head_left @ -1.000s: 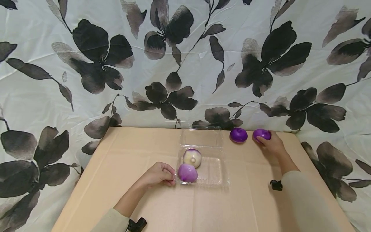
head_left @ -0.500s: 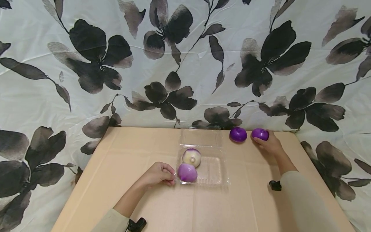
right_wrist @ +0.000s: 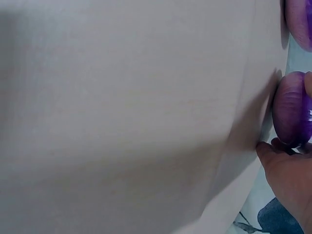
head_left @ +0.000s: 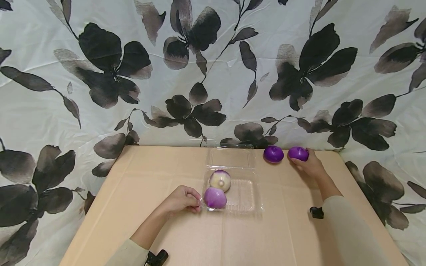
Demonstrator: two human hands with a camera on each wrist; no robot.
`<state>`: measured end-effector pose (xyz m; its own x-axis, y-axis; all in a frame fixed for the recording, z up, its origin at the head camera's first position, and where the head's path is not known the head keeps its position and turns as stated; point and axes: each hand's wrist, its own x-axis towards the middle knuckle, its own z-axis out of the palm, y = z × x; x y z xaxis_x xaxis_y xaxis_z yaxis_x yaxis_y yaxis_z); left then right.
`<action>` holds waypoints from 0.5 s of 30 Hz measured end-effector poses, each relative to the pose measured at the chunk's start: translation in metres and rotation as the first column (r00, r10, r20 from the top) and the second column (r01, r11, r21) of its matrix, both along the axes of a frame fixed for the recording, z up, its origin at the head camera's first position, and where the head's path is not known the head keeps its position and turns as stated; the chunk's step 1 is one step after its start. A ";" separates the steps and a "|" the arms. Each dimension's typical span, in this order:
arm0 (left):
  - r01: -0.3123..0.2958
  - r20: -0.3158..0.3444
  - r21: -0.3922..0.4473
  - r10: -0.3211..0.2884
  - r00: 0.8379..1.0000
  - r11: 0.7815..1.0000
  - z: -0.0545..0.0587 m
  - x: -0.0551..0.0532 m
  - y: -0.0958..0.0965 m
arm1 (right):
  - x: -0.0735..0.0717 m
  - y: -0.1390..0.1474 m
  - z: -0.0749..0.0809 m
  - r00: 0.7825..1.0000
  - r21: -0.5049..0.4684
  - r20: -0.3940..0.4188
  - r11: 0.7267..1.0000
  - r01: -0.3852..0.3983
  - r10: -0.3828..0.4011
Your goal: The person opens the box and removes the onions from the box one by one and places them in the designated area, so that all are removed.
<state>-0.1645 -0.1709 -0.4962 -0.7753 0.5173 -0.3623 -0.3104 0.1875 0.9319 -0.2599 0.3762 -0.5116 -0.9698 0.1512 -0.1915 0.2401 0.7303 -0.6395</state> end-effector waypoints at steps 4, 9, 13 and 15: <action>0.003 0.002 0.004 -0.003 1.000 1.000 0.000 -0.002 -0.001 | 0.001 0.001 0.001 1.000 -0.002 0.002 1.000 0.006 -0.006; 0.003 0.007 0.004 -0.003 1.000 1.000 0.000 -0.004 -0.001 | 0.001 0.003 0.001 1.000 0.004 -0.002 1.000 0.003 -0.003; 0.002 0.009 0.001 -0.002 1.000 1.000 0.000 -0.006 -0.002 | 0.001 0.002 0.001 1.000 -0.001 -0.009 1.000 -0.002 0.002; 0.001 0.011 0.001 -0.001 1.000 1.000 0.000 -0.007 -0.002 | 0.002 0.001 0.000 1.000 -0.011 -0.016 1.000 -0.001 0.001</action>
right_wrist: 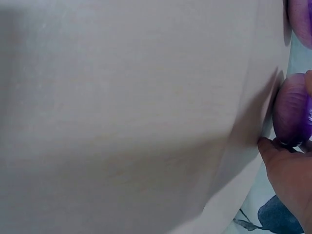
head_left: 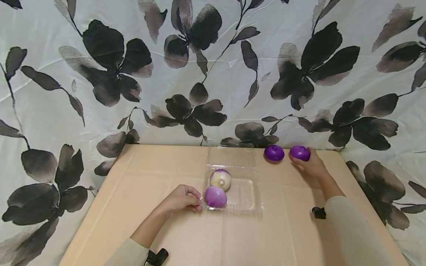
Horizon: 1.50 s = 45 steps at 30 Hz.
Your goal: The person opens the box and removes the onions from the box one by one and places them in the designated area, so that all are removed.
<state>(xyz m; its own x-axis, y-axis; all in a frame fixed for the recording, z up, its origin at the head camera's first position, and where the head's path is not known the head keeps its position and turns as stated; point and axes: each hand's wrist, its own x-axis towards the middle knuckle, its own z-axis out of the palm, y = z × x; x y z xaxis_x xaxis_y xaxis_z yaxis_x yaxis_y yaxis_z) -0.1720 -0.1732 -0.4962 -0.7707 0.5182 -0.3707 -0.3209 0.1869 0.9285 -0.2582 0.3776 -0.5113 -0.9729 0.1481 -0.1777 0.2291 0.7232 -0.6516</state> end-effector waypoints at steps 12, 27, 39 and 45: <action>-0.004 0.009 0.007 0.004 1.000 1.000 0.000 -0.002 0.001 | -0.003 0.003 0.000 1.000 -0.001 -0.006 1.000 -0.007 0.007; -0.021 -0.004 0.000 0.021 1.000 1.000 -0.004 -0.004 0.007 | -0.008 0.002 0.013 0.998 0.037 -0.063 0.999 -0.004 0.007; -0.023 -0.006 -0.004 0.023 1.000 1.000 -0.003 -0.005 0.007 | -0.002 -0.015 0.050 0.962 0.085 -0.259 0.994 -0.062 0.082; -0.023 -0.004 0.003 0.023 1.000 1.000 -0.004 -0.006 0.006 | 0.011 -0.039 0.072 0.940 0.122 -0.301 0.984 -0.131 0.163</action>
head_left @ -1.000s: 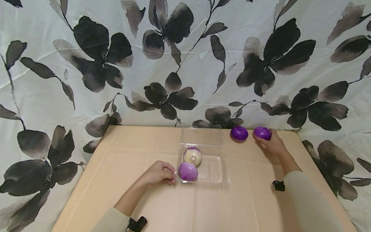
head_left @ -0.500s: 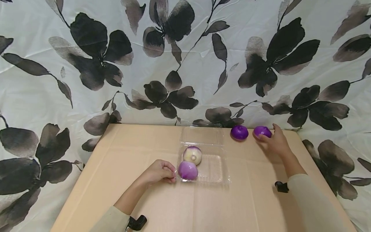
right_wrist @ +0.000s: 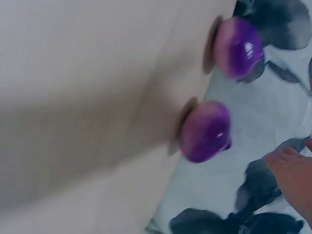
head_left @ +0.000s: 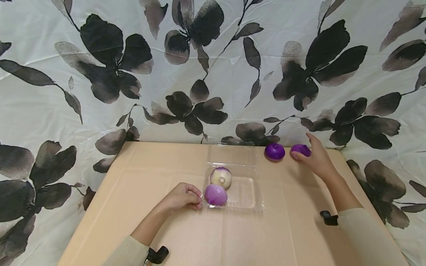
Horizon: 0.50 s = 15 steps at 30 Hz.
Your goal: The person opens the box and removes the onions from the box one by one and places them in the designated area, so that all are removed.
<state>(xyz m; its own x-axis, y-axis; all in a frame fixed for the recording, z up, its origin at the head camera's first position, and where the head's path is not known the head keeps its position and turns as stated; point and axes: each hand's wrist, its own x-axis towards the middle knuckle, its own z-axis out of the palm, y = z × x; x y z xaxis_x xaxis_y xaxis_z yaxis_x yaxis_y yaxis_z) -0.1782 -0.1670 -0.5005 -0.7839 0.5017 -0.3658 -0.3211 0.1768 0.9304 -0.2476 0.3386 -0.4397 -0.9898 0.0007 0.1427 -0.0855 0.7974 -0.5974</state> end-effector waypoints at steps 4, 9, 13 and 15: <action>0.004 0.001 0.002 -0.004 1.000 1.000 0.000 0.000 -0.002 | 0.013 -0.015 0.007 0.998 0.001 -0.032 0.998 -0.055 0.055; 0.010 0.006 0.004 -0.010 1.000 1.000 0.000 0.000 -0.003 | 0.027 -0.036 0.014 0.988 0.018 -0.075 0.991 -0.136 0.137; 0.013 0.013 0.004 -0.013 1.000 1.000 0.002 0.001 -0.005 | 0.038 -0.057 0.019 0.976 0.057 -0.079 0.978 -0.199 0.203; 0.016 0.017 0.001 -0.016 1.000 1.000 0.002 0.002 -0.006 | 0.044 -0.068 0.020 0.969 0.079 -0.081 0.970 -0.229 0.235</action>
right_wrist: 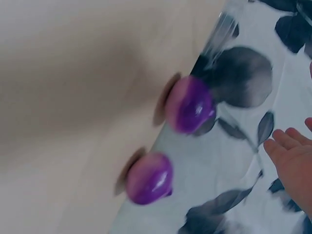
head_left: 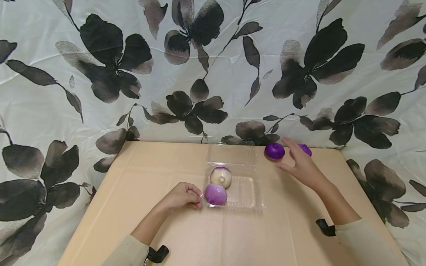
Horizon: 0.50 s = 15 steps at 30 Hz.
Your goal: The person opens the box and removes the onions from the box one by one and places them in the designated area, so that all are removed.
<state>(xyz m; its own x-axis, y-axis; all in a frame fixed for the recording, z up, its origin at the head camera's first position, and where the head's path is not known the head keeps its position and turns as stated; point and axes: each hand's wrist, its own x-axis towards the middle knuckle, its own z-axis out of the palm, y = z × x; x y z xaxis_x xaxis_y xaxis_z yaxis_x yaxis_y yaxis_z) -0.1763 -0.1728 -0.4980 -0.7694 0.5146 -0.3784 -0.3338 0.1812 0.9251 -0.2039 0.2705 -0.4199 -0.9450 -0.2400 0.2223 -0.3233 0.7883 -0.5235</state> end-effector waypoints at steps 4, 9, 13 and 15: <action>0.000 -0.003 -0.003 0.000 1.000 1.000 0.000 0.000 0.000 | 0.005 -0.019 0.000 0.997 0.026 -0.011 0.997 -0.072 0.072; -0.012 0.001 -0.002 0.012 1.000 1.000 0.000 0.000 0.001 | 0.009 -0.043 0.004 0.985 0.039 -0.001 0.984 -0.174 0.174; -0.030 0.013 -0.001 0.030 0.999 1.000 0.000 -0.001 0.002 | 0.012 -0.063 0.009 0.965 0.066 0.004 0.963 -0.261 0.261; -0.035 0.018 0.002 0.035 0.999 0.999 0.000 0.000 0.002 | 0.013 -0.074 0.011 0.950 0.068 0.008 0.947 -0.313 0.313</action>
<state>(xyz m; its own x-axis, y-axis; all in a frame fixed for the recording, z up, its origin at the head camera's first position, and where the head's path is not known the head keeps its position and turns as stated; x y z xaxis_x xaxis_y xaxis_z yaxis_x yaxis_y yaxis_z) -0.1768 -0.1703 -0.4985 -0.7799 0.4882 -0.3917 -0.3569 0.1673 0.9191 -0.1908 0.1967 -0.4088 -0.8193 -0.5381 0.1978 -0.5608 0.6807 -0.4713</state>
